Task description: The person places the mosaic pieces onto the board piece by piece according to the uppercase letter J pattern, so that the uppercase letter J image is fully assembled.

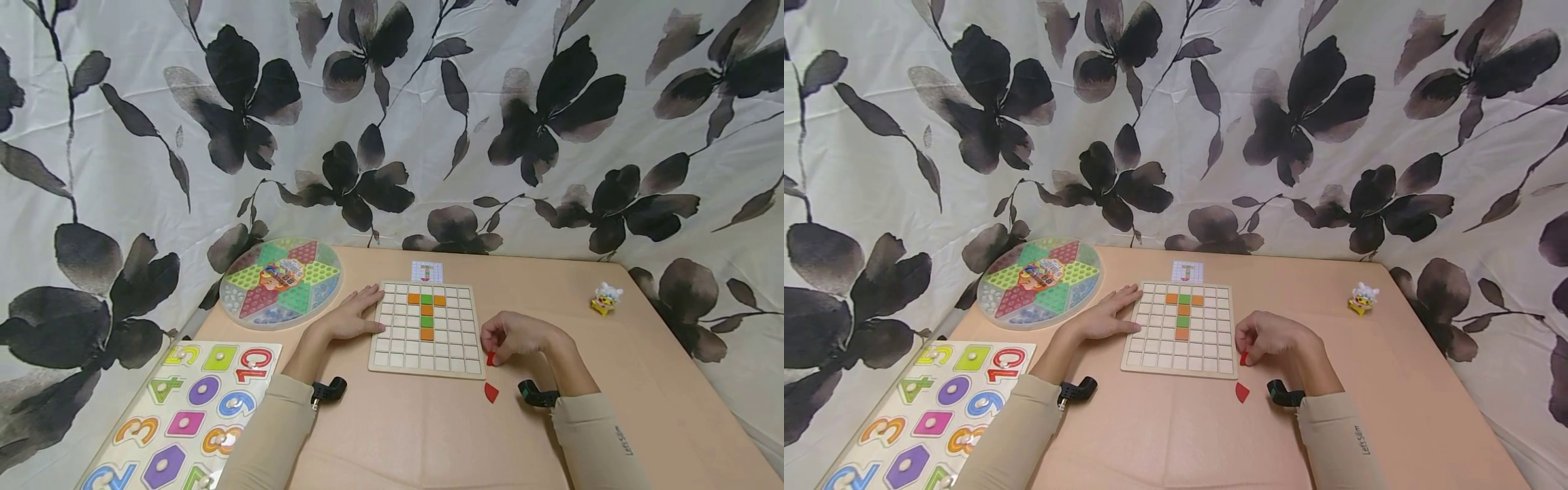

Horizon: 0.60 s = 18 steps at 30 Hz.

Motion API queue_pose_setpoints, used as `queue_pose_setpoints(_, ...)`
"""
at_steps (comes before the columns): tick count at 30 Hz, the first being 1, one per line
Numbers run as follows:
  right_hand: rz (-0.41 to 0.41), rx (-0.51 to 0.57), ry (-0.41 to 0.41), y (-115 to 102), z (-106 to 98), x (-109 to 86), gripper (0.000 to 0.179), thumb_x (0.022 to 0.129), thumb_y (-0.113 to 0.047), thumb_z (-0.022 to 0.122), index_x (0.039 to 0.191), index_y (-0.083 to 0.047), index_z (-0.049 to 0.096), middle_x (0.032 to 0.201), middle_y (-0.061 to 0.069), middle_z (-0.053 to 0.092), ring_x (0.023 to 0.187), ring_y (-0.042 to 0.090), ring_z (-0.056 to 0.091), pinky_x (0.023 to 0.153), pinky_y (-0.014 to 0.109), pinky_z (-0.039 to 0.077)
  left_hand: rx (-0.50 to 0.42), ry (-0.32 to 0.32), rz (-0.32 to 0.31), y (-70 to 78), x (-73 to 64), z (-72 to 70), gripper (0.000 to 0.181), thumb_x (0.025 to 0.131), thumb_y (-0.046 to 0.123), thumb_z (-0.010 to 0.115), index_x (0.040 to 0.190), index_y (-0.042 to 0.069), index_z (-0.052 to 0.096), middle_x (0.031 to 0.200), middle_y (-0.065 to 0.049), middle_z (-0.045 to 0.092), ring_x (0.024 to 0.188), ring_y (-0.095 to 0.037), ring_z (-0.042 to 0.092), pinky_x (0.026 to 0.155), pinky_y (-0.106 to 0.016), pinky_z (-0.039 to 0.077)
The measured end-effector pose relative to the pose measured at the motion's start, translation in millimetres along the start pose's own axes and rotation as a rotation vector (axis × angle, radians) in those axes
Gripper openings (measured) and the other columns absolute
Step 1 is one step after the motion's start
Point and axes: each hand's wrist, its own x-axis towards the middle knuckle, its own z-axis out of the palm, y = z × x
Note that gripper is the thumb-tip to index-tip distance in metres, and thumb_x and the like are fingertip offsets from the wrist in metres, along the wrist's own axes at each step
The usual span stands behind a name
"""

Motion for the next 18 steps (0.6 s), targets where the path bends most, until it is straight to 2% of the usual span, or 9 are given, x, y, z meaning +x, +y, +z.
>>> queue_pose_setpoints(5, -0.004, 0.019, -0.016, -0.3, -1.0, -1.0, 0.017, 0.081, 0.001, 0.085, 0.089, 0.001, 0.070, 0.076, 0.002, 0.058, 0.076, 0.021, 0.054, 0.066, 0.027, 0.046, 0.001, 0.000, -0.002, 0.0, -0.3, 0.5, 0.089, 0.094, 0.048, 0.072, 0.165, 0.013, 0.030, 0.176, -0.007, 0.011, 0.164, -0.028, 0.004, 0.135, -0.044, 0.000)
queue_pose_setpoints(9, -0.013, 0.027, -0.012, -2.5, -3.9, -4.2, 0.014, 0.084, -0.001, 0.083, 0.091, 0.000, 0.071, 0.080, 0.007, 0.065, 0.078, 0.022, 0.057, 0.070, 0.028, 0.049, -0.005, -0.002, -0.005, 0.1, -0.5, 0.6, 0.090, 0.094, 0.049, 0.072, 0.165, 0.013, 0.030, 0.177, -0.006, 0.011, 0.164, -0.028, 0.004, 0.135, -0.044, -0.001)
queue_pose_setpoints(18, -0.092, 0.029, 0.100, -11.1, -9.7, -6.8, 0.008, 0.089, -0.005, 0.079, 0.093, -0.006, 0.072, 0.083, 0.011, 0.071, 0.077, 0.022, 0.060, 0.071, 0.027, 0.051, -0.019, -0.003, -0.006, -0.5, -0.2, -0.1, 0.089, 0.094, 0.047, 0.073, 0.165, 0.013, 0.030, 0.177, -0.006, 0.010, 0.164, -0.028, 0.003, 0.135, -0.045, -0.001)
